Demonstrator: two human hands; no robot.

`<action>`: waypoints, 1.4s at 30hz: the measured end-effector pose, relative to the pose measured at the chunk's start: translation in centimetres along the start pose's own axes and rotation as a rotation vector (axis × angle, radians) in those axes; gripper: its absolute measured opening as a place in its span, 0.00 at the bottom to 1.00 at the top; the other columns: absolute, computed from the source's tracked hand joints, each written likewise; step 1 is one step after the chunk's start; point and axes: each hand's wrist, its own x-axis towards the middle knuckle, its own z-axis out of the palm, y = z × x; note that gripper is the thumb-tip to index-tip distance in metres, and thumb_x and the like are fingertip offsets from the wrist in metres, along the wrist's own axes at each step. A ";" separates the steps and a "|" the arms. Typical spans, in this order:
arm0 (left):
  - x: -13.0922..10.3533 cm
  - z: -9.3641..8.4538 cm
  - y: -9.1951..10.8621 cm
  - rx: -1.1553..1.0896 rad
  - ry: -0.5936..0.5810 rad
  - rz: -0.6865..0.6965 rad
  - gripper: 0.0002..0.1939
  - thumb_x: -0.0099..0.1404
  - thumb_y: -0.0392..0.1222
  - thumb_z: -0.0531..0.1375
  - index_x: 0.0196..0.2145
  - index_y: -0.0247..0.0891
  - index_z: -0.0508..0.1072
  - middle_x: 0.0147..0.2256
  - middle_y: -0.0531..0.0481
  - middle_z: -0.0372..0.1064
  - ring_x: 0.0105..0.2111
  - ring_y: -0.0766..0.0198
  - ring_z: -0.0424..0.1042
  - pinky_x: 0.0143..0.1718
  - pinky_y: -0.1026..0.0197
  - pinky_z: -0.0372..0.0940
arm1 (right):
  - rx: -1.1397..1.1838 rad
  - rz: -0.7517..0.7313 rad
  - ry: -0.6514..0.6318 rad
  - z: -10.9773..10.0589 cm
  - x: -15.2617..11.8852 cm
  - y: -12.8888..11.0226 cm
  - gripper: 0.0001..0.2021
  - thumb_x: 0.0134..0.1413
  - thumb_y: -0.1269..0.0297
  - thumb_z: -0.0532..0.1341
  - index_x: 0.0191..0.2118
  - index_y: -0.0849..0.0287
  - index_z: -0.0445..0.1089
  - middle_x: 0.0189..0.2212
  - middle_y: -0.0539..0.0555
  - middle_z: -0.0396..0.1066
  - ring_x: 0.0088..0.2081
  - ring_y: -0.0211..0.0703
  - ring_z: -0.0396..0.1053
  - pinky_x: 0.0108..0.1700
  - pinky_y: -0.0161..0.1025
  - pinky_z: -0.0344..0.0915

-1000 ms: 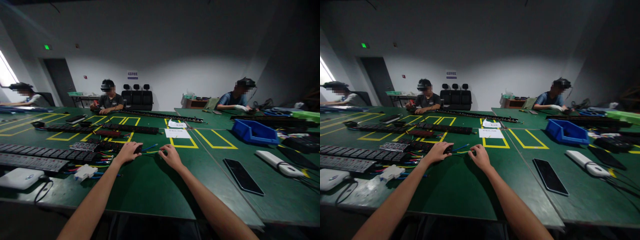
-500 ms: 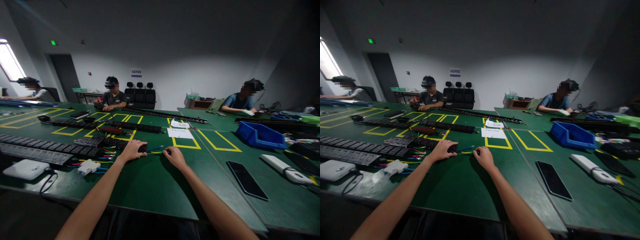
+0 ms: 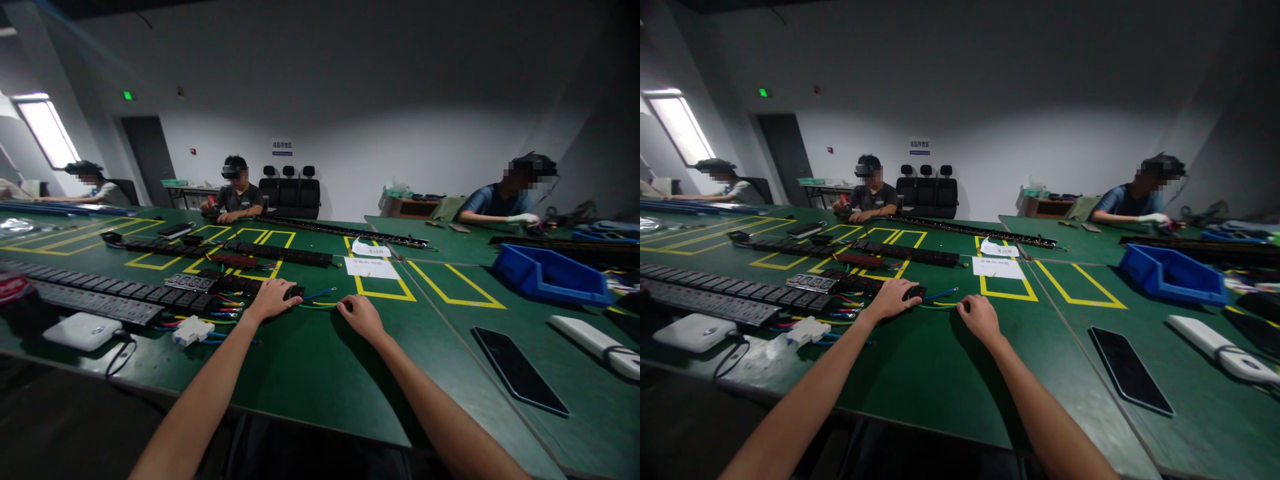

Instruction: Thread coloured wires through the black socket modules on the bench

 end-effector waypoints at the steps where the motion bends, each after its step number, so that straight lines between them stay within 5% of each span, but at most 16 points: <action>1: 0.0 0.1 0.1 0.004 0.004 -0.007 0.22 0.72 0.52 0.60 0.58 0.38 0.70 0.57 0.41 0.68 0.55 0.50 0.70 0.57 0.39 0.65 | -0.006 -0.002 0.000 0.0 0.0 0.0 0.13 0.66 0.56 0.58 0.38 0.56 0.77 0.36 0.56 0.77 0.40 0.45 0.72 0.39 0.37 0.61; 18: 3.1 0.7 -0.7 0.070 -0.081 -0.041 0.17 0.73 0.49 0.60 0.53 0.37 0.72 0.51 0.43 0.71 0.47 0.56 0.74 0.48 0.48 0.72 | -0.067 -0.083 -0.032 -0.4 -0.2 -0.3 0.13 0.67 0.61 0.58 0.34 0.56 0.78 0.36 0.57 0.75 0.41 0.46 0.71 0.43 0.38 0.62; 32: 1.0 0.3 0.0 0.096 -0.007 0.026 0.20 0.72 0.51 0.61 0.56 0.37 0.71 0.55 0.41 0.69 0.53 0.52 0.71 0.54 0.42 0.68 | -0.059 -0.091 -0.048 -0.5 -0.4 -0.2 0.11 0.66 0.61 0.59 0.37 0.57 0.77 0.38 0.57 0.75 0.42 0.46 0.71 0.44 0.38 0.62; 42: 1.6 -0.2 -0.2 0.107 0.022 0.123 0.22 0.72 0.51 0.61 0.58 0.38 0.69 0.57 0.41 0.67 0.54 0.50 0.70 0.55 0.41 0.67 | -0.071 -0.085 -0.050 -0.2 -0.2 0.1 0.09 0.65 0.61 0.60 0.35 0.56 0.76 0.38 0.56 0.74 0.42 0.46 0.71 0.42 0.38 0.62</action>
